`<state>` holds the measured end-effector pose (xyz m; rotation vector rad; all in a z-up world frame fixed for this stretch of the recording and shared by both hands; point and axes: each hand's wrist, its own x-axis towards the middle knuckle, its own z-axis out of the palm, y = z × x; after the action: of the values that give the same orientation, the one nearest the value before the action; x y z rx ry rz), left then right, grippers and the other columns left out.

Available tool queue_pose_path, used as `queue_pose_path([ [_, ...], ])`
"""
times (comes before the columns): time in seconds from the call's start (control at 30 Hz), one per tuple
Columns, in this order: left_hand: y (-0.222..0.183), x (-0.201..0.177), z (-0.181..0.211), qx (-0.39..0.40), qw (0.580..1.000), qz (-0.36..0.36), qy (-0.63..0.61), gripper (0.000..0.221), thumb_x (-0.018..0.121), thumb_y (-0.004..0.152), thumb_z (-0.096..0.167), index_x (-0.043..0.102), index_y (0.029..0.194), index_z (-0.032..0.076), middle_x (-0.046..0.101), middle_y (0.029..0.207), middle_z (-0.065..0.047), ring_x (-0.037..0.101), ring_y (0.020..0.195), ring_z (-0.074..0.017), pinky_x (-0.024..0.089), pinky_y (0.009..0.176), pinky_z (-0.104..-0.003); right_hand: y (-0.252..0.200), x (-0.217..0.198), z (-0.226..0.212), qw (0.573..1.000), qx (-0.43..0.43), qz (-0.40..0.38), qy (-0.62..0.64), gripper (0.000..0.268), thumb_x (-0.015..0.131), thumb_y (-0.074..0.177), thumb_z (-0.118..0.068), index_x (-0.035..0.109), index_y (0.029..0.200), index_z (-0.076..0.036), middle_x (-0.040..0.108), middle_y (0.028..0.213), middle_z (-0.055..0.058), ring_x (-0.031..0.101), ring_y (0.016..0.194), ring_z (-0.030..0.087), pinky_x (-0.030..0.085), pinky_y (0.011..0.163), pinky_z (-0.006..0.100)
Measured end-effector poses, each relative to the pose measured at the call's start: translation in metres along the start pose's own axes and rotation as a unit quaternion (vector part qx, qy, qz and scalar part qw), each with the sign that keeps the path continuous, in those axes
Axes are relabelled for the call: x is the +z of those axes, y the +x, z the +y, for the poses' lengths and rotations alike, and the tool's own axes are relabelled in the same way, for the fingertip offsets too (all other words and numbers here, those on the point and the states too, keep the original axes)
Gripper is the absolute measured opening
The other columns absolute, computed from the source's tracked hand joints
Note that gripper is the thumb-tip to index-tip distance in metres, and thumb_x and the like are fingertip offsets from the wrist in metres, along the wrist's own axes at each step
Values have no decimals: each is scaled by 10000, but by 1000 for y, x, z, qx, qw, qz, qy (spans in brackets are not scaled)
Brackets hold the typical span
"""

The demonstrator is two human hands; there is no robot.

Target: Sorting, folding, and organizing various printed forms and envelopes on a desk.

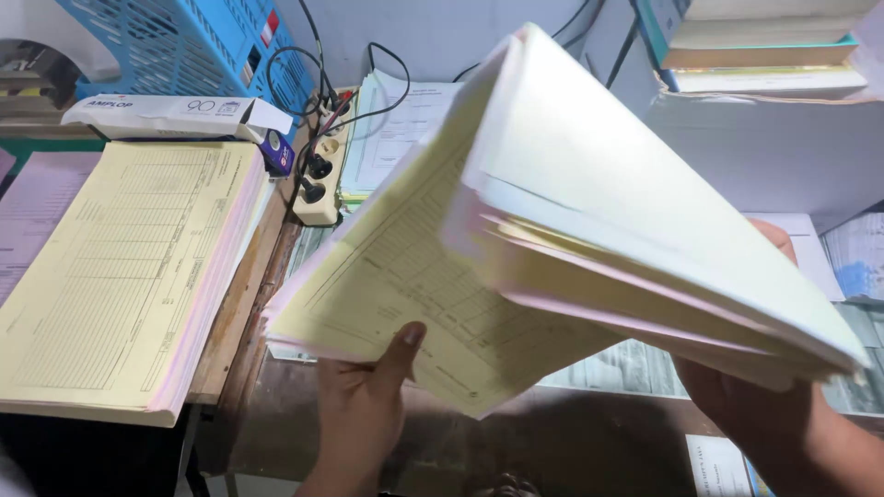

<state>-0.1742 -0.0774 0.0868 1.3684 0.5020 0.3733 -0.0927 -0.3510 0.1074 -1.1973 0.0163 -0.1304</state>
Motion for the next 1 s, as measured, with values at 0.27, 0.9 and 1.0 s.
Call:
queue_pose_path([
  [0.27, 1, -41, 20, -29, 992, 31, 117, 275, 880, 675, -5, 821, 944, -14, 840, 922, -129, 760, 895, -199, 640, 851, -362, -28, -94, 40, 997, 70, 44, 2, 607, 529, 792, 45, 470, 1364, -150, 584, 1375, 83, 569, 1271, 242, 470, 1090, 399],
  [0.9, 0, -28, -7, 253, 935, -244, 45, 703, 609, 919, 357, 246, 1473, 119, 343, 1598, -288, 443, 1475, -457, 410, 1188, -568, -55, -128, 49, 895, -182, -61, -402, 468, 569, 888, -28, 479, 1337, 75, 356, 1452, 237, 415, 1333, 319, 329, 1192, 406],
  [1.0, 1, -24, -23, 169, 949, -205, 167, 393, 622, 953, 242, 639, 1286, 34, 726, 1243, -98, 674, 1185, -219, 510, 1051, -348, -57, -76, 32, 957, 15, -40, -286, 537, 620, 842, 19, 549, 1374, 31, 661, 1281, 164, 625, 1153, 275, 537, 1039, 413],
])
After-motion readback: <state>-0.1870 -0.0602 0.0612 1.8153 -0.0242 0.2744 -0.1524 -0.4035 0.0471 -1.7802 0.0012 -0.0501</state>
